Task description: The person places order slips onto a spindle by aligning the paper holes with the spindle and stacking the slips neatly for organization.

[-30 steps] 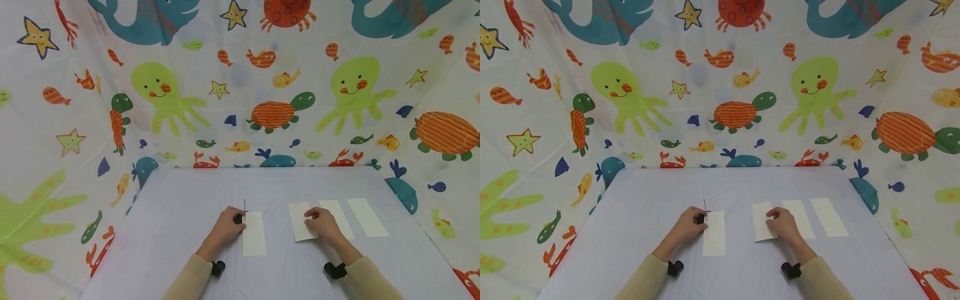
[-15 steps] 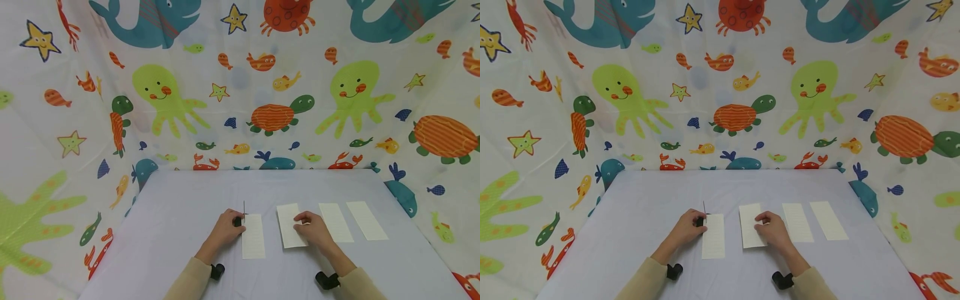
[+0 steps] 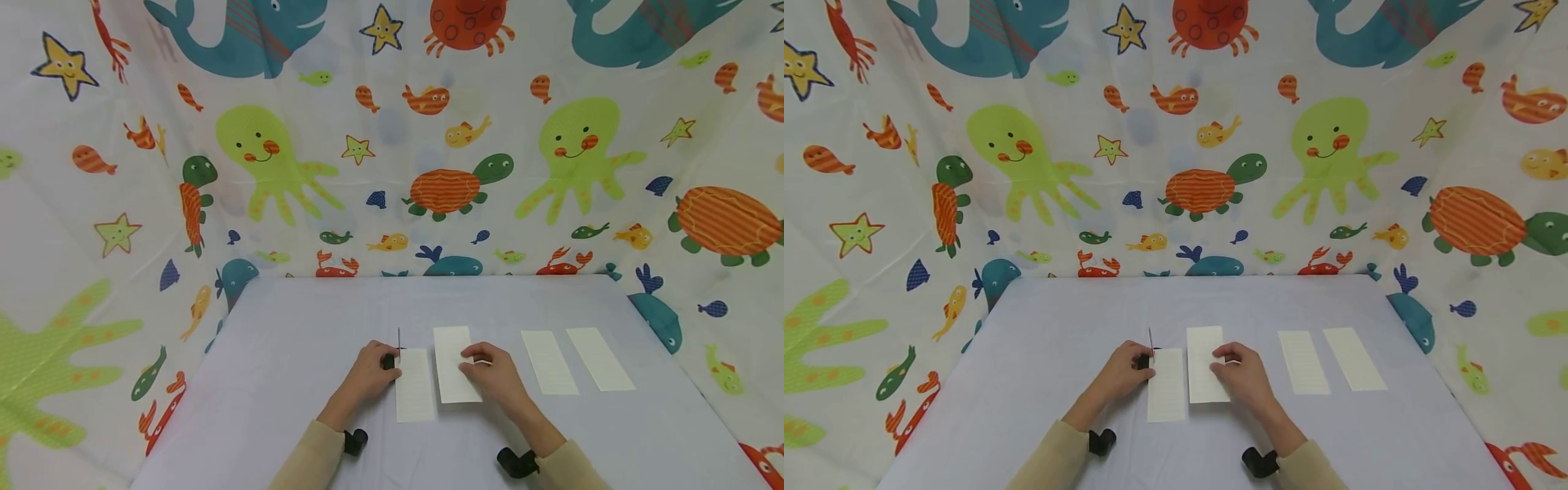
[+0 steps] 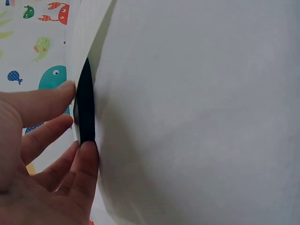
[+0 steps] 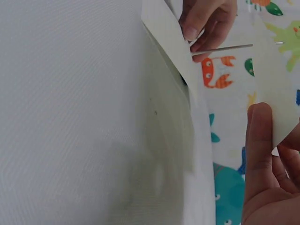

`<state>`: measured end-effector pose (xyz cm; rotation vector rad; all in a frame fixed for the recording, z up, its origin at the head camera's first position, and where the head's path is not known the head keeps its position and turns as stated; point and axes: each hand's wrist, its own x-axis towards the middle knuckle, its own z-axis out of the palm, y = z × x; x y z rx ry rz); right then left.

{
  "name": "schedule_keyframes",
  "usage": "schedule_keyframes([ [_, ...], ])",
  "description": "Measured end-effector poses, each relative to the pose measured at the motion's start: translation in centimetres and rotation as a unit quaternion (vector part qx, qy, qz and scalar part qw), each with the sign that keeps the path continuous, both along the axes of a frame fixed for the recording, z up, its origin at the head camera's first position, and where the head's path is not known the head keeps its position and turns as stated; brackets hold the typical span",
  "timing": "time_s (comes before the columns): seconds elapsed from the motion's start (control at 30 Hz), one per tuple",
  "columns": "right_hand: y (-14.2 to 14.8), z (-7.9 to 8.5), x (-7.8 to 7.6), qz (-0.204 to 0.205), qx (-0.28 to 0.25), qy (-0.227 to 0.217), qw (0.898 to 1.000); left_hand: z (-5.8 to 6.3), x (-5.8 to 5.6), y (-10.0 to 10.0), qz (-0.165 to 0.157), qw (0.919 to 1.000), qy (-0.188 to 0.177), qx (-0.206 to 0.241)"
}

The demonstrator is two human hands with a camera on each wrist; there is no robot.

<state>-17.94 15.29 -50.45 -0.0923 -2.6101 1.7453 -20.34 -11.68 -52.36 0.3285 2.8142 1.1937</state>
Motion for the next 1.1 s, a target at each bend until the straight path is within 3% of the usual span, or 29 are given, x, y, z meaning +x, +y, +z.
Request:
schedule_keyframes([
  [0.43, -1.5, 1.7, 0.1, 0.008, -0.048, 0.009, 0.999, 0.7, 0.2, 0.0, 0.015, 0.9998, 0.010, 0.001],
  [0.57, -1.8, 2.2, 0.1, 0.007, -0.058, 0.017, 0.998, 0.8, 0.2, 0.0, 0.019, 0.9994, 0.019, 0.020],
  [0.9, -3.2, 3.0, 0.0, 0.004, -0.087, 0.037, 0.995, 3.0, 0.1, 0.2, 0.071, 0.9910, 0.082, 0.079],
  [1.1, -4.1, 3.5, 0.0, 0.002, -0.088, 0.042, 0.995, 4.3, -0.3, 0.6, 0.100, 0.9849, 0.086, 0.112],
])
